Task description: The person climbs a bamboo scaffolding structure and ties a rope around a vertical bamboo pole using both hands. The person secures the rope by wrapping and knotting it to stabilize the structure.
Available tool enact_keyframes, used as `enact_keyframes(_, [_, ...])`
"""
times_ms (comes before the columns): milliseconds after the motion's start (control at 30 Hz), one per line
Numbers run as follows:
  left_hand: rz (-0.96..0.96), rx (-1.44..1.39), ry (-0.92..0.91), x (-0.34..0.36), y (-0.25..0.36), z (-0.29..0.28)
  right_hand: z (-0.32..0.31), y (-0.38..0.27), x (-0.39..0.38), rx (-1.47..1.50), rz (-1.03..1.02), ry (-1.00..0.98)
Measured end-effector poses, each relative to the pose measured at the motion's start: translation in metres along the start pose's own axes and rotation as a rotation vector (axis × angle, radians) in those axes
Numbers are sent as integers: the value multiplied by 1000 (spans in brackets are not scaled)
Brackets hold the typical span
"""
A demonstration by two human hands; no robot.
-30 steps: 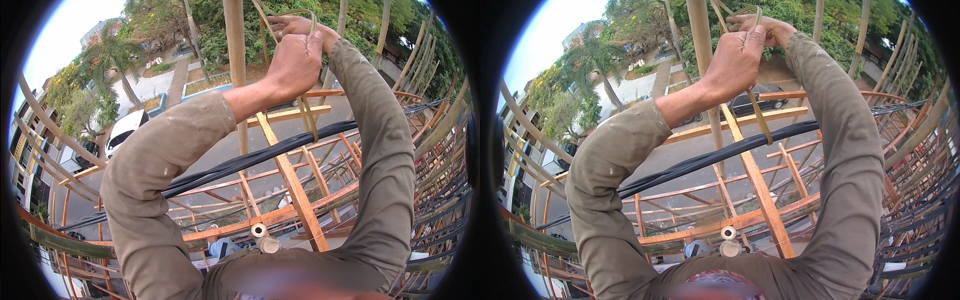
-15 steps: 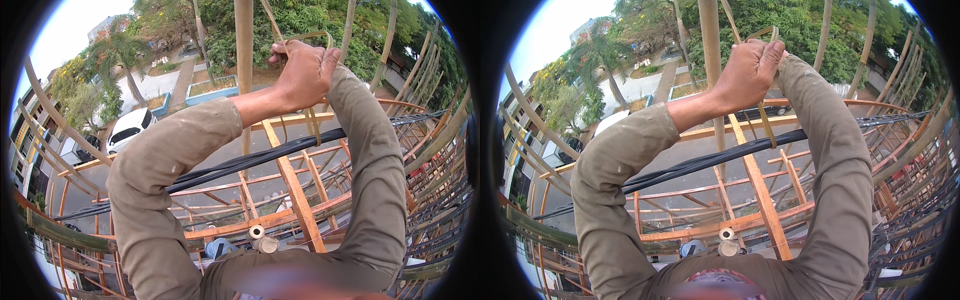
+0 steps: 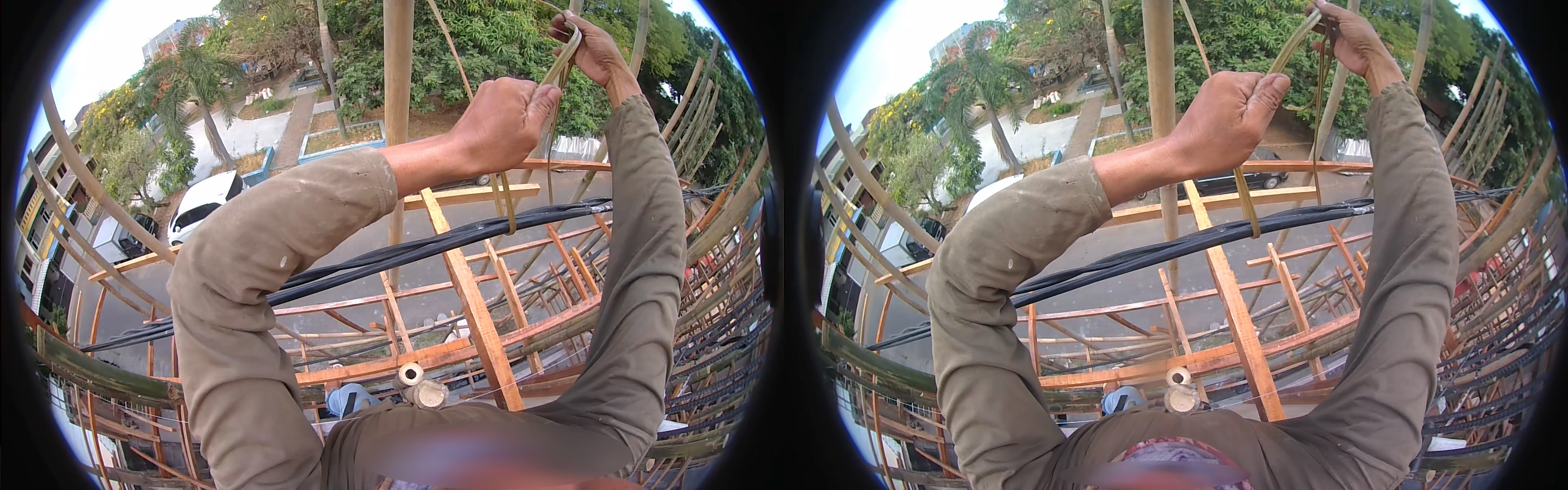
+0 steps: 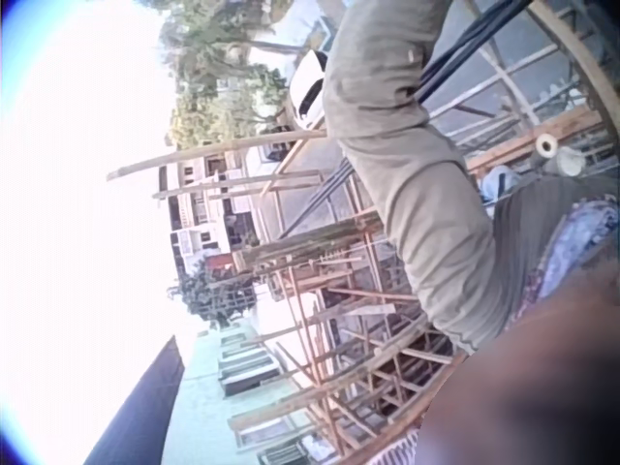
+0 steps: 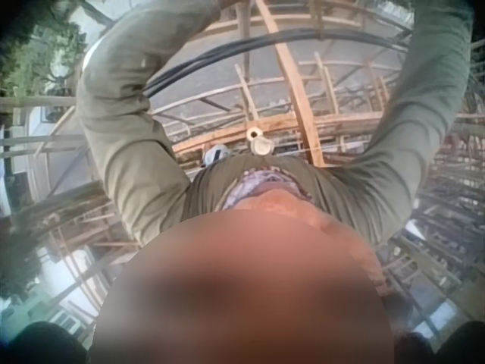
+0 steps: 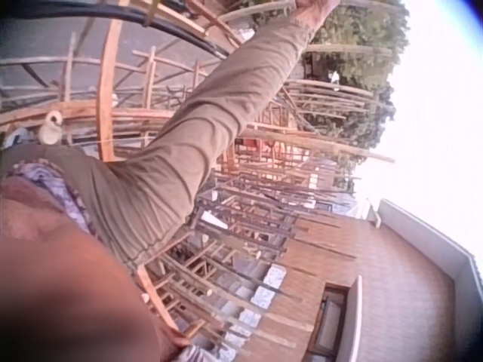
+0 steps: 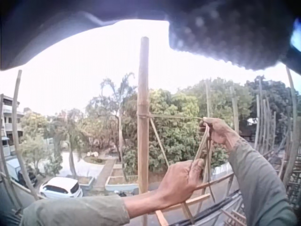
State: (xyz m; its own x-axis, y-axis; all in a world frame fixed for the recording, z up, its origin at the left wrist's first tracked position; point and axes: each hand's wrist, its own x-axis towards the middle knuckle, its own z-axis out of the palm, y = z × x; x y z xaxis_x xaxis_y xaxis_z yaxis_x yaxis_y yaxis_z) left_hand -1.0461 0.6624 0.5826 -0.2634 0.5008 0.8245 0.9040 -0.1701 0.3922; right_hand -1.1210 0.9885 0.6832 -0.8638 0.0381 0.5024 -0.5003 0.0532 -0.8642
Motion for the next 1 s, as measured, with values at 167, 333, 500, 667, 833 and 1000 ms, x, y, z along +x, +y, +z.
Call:
enact_keyframes(167, [-67, 28, 32, -2, -7, 1, 28, -91, -16, -315, -226, 296])
enact_keyframes(333, [-146, 32, 77, -1, -14, 0, 85, -165, -66, -1296, -333, 405])
enact_keyframes(500, [-276, -20, 165, -4, -21, 0, 135, -155, -129, -1499, -240, 242])
enact_keyframes(667, [-284, -131, 209, -2, -28, 6, 132, -95, -175, -1076, -401, -27])
enact_keyframes(833, [-403, -135, 187, 0, -30, 9, 134, -55, -251, -827, -107, 117])
enact_keyframes(1000, [-393, -115, 168, 1, -33, 8, 153, -60, -267, -408, -48, 115])
